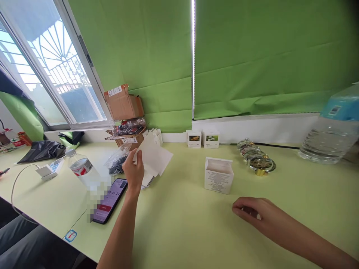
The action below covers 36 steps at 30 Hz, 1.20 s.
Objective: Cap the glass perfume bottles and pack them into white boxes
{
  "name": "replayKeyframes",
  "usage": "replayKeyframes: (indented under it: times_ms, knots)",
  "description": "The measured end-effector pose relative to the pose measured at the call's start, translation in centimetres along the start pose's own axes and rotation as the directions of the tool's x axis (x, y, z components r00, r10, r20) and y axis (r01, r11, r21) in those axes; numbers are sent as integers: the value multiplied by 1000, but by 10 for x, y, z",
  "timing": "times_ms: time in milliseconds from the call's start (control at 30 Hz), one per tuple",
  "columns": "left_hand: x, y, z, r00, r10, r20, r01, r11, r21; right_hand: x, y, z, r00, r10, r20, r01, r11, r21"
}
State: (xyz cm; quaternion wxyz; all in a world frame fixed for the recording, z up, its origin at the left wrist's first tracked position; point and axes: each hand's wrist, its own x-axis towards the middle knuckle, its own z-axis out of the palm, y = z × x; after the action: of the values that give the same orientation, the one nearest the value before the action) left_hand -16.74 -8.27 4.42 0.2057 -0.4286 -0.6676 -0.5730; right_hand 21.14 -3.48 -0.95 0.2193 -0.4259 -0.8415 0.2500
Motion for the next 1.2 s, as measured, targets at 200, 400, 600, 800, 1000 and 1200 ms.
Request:
replayKeyframes:
  times_ms: [200,400,600,800,1000,1200]
  knots:
    - [-14,21,4,998,59,12,-58,998,-38,-6,-23,1,975,-35,219,13,994,104]
    - [-33,42,7,952,262,-156,-274,960,-55,-22,-40,7,979,-46,200,-25,941,337]
    - [-61,78,5,876,469,-112,-481,865,-139,-29,-64,3,978,-115,172,8,850,526]
    - [-84,95,5,824,566,-3,-525,762,-379,-29,-70,11,998,59,-11,-40,794,606]
    - [-94,106,-4,677,578,455,-239,758,-607,-22,-62,8,999,31,5,-23,604,797]
    - [-110,118,7,695,250,674,284,766,-577,-18,-62,-1,997,-65,29,4,466,885]
